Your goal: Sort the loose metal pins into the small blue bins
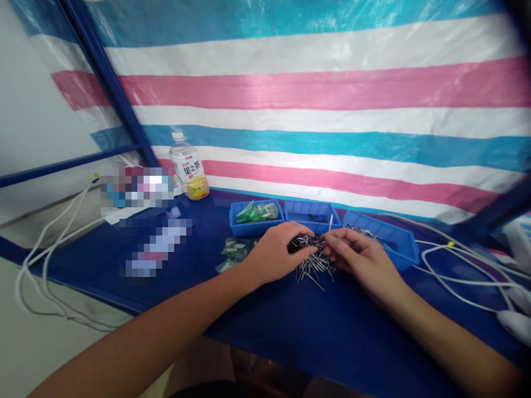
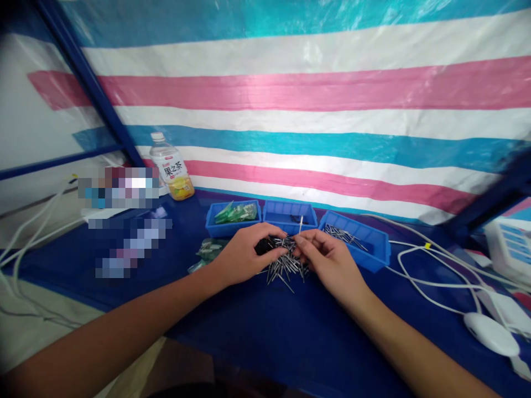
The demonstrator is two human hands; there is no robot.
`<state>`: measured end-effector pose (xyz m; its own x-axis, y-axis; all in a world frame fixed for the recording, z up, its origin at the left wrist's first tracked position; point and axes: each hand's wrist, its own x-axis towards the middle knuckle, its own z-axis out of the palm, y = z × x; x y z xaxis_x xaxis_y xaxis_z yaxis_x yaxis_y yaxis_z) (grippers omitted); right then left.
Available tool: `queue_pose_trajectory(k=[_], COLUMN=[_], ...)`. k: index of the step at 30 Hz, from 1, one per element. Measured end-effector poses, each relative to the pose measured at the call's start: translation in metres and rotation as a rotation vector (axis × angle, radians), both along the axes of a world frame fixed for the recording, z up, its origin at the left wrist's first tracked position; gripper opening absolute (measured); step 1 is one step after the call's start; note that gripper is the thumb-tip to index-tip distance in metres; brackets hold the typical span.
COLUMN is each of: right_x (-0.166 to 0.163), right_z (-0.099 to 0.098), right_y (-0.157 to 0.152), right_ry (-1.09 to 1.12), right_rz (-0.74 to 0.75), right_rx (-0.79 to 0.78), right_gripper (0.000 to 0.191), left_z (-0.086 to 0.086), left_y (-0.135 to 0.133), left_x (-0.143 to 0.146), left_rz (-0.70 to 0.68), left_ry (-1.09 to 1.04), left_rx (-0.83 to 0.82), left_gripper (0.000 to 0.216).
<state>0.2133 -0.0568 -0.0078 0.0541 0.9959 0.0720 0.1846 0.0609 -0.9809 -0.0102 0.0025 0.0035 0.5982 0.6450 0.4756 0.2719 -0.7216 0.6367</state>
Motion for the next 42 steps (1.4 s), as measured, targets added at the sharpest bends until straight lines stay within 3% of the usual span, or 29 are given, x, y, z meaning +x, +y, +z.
queue_pose_trajectory(k=[5, 9, 22, 24, 26, 29, 32, 35, 42], right_x=[0.007, 0.009, 0.026, 0.019, 0.010, 0.000, -0.004, -0.004, -0.002], right_z=[0.006, 0.009, -0.004, 0.001, 0.005, 0.007, 0.000, -0.008, -0.007], right_y=[0.006, 0.009, 0.014, 0.008, 0.001, -0.007, -0.008, -0.005, 0.000], right_ry=[0.387, 0.520, 0.412, 0.312, 0.024, -0.529, -0.819, -0.888, -0.831], right_rz=[-0.166, -0.234, -0.219, -0.204, -0.149, -0.035, 0.091, 0.144, 0.151], right_rx=[-0.002, -0.002, 0.075, 0.048, 0.099, 0.347, 0.518, 0.522, 0.492], right_gripper=[0.032, 0.029, 0.028, 0.032, 0.032, 0.021, 0.027, 0.031, 0.020], left_z=[-0.005, -0.003, -0.003, -0.003, -0.003, -0.004, -0.002, -0.001, -0.003], left_y=[0.001, 0.000, -0.001, -0.001, 0.000, 0.001, 0.000, -0.002, -0.002], left_x=[0.000, -0.002, 0.000, 0.000, -0.001, -0.001, -0.001, 0.000, 0.003], left_rz=[-0.028, -0.010, 0.018, 0.018, 0.015, 0.017, 0.026, 0.027, 0.023], left_ry=[0.086, 0.094, 0.089, 0.088, 0.084, 0.049, 0.004, -0.002, 0.005], left_rx=[0.115, 0.099, 0.105, 0.112, 0.120, 0.145, 0.159, 0.155, 0.155], left_gripper=[0.024, 0.024, 0.024, 0.023, 0.022, 0.024, 0.025, 0.022, 0.020])
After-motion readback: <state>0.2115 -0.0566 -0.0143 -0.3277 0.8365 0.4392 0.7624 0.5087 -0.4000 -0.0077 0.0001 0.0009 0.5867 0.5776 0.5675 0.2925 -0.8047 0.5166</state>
